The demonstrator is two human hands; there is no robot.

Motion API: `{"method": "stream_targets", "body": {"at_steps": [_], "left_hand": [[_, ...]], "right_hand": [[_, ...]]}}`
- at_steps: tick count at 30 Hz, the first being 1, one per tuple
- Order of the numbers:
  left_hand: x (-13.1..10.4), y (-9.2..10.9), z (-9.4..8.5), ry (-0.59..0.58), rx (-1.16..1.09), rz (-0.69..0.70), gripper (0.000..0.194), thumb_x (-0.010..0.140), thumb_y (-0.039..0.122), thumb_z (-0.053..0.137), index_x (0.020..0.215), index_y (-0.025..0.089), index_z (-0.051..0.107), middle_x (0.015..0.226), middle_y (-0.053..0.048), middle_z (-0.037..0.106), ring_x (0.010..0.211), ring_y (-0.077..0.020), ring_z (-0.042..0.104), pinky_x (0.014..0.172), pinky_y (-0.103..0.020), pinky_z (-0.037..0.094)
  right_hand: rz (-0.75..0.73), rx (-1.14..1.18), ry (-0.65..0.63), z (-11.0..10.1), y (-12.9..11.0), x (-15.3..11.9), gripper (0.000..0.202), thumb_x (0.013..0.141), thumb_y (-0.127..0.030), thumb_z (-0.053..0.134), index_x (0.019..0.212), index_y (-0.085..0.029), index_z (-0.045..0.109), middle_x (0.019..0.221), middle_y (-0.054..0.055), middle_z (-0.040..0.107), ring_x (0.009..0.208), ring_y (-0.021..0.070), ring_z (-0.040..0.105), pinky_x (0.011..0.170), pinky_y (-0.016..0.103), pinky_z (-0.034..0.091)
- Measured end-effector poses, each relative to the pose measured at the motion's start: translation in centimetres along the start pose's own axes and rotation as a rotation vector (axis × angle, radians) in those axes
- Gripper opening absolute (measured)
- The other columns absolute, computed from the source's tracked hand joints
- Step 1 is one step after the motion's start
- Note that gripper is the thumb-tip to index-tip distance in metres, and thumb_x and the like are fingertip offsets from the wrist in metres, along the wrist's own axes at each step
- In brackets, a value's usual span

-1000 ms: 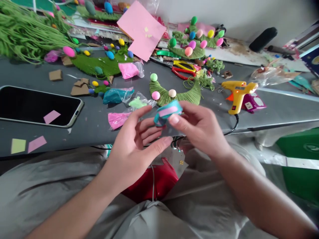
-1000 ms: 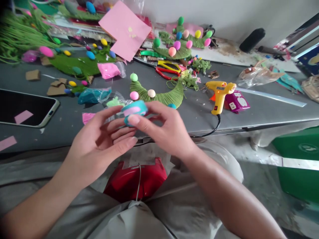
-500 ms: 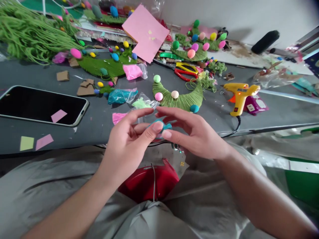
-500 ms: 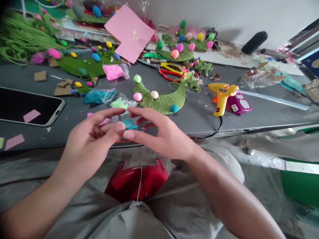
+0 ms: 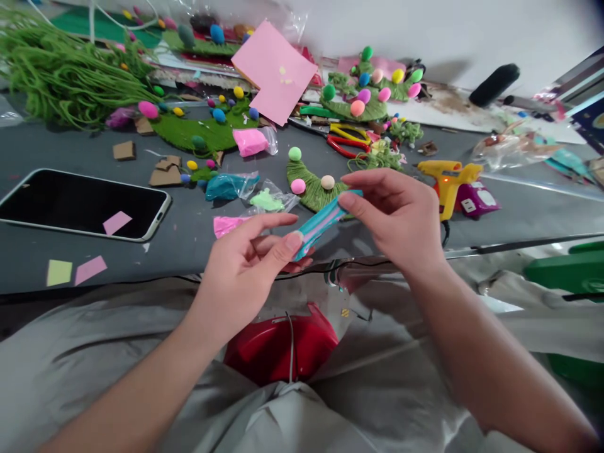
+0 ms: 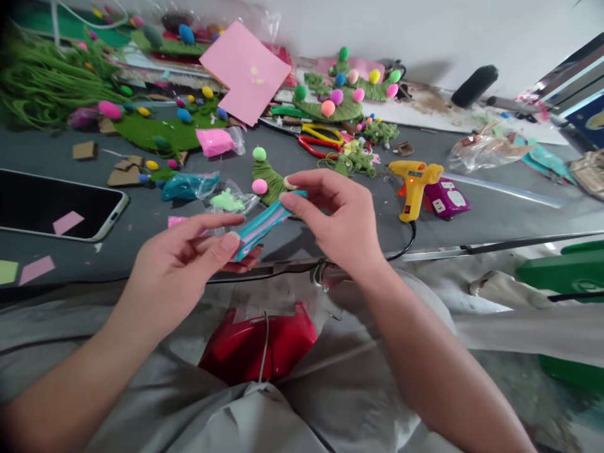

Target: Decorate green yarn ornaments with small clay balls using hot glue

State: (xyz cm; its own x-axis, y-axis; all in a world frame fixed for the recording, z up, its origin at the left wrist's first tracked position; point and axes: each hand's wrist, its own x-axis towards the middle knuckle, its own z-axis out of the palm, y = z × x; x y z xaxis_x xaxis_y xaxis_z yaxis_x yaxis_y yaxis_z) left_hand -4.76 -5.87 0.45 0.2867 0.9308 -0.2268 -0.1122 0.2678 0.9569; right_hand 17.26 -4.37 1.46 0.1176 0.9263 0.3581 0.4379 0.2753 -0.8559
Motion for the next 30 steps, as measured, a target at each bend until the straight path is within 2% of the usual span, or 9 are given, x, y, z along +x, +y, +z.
{"method": "stream_targets", "body": {"at_steps": [4,8,10,12,16,21,25,28,30], "left_hand": [[0.2,-0.5,0.5,-0.028,-0.161,-0.037,0.041,0.097,0.051,0.07,0.125,0.021,0.071,0.118,-0.006,0.08,0.103,-0.0214,0.079,0.094,-0.032,0.065],[0.2,-0.7,0.9,-0.055,-0.235,-0.039,0.05,0.094,0.045,0.076,0.137,0.022,0.064,0.124,-0.005,0.078,0.117,-0.0218,0.075,0.102,-0.033,0.062],[0.2,-0.6,1.0,-0.073,-0.205,0.002,0.056,0.09,0.04,0.082,0.14,0.022,0.061,0.122,-0.005,0.079,0.116,-0.0204,0.075,0.1,-0.03,0.062],[0.2,-0.5,1.0,-0.073,-0.16,0.013,0.063,0.088,0.035,0.084,0.143,0.021,0.057,0.116,-0.005,0.081,0.11,-0.0193,0.077,0.096,-0.028,0.063],[0.4,-0.2,0.5,-0.045,-0.082,-0.022,0.062,0.085,0.035,0.087,0.139,0.021,0.06,0.092,-0.002,0.083,0.089,-0.0168,0.08,0.087,-0.027,0.065],[0.5,0.3,-0.6,-0.087,0.015,-0.083,0.056,0.08,0.033,0.091,0.129,0.022,0.067,0.083,-0.001,0.082,0.081,-0.0179,0.08,0.08,-0.025,0.066],[0.5,1.1,-0.9,-0.068,0.055,-0.071,0.043,0.08,0.033,0.091,0.118,0.023,0.074,0.08,-0.001,0.082,0.074,-0.0193,0.08,0.079,-0.029,0.067],[0.4,1.4,-0.8,-0.026,0.07,-0.062,0.04,0.08,0.036,0.091,0.114,0.023,0.076,0.084,-0.003,0.082,0.075,-0.0236,0.081,0.082,-0.037,0.069],[0.3,1.3,-0.7,-0.015,0.075,-0.049,0.04,0.083,0.038,0.088,0.117,0.022,0.075,0.094,-0.007,0.083,0.088,-0.0281,0.081,0.089,-0.042,0.067]], "right_hand": [[-0.081,-0.004,0.02,-0.4,0.0,0.0,0.007,0.087,-0.025,0.083,0.093,-0.024,0.08,0.107,0.005,0.076,0.102,0.0211,0.073,0.08,0.033,0.062],[-0.039,0.047,-0.172,0.3,-0.2,-0.9,0.03,0.086,-0.033,0.086,0.115,-0.027,0.078,0.128,0.005,0.073,0.119,0.0227,0.069,0.092,0.033,0.061],[0.029,0.103,-0.317,0.8,-0.2,-1.3,0.044,0.088,-0.037,0.084,0.128,-0.026,0.073,0.129,0.005,0.074,0.114,0.0211,0.072,0.093,0.032,0.061],[0.061,0.136,-0.423,1.3,-0.2,-1.6,0.041,0.092,-0.036,0.08,0.13,-0.023,0.072,0.123,0.005,0.077,0.104,0.0188,0.074,0.091,0.031,0.062],[-0.063,0.09,-0.428,1.4,-0.3,-1.7,0.022,0.094,-0.03,0.078,0.114,-0.021,0.079,0.111,0.005,0.079,0.1,0.0183,0.074,0.088,0.029,0.06],[-0.232,0.015,-0.488,0.7,-0.8,-1.4,0.023,0.091,-0.028,0.081,0.114,-0.021,0.082,0.098,0.003,0.076,0.084,0.0137,0.072,0.079,0.027,0.059],[-0.218,-0.034,-0.396,0.1,-1.2,-0.9,0.02,0.086,-0.029,0.086,0.102,-0.019,0.083,0.088,0.001,0.079,0.076,0.0125,0.071,0.071,0.024,0.058],[-0.092,-0.047,-0.166,-0.6,-0.9,-0.1,0.016,0.084,-0.029,0.088,0.096,-0.021,0.083,0.089,0.0,0.081,0.076,0.0132,0.072,0.071,0.025,0.059],[-0.049,-0.052,-0.021,-1.1,-0.4,0.4,0.016,0.084,-0.033,0.088,0.097,-0.024,0.084,0.086,0.0,0.08,0.072,0.0142,0.07,0.069,0.028,0.059]]}}
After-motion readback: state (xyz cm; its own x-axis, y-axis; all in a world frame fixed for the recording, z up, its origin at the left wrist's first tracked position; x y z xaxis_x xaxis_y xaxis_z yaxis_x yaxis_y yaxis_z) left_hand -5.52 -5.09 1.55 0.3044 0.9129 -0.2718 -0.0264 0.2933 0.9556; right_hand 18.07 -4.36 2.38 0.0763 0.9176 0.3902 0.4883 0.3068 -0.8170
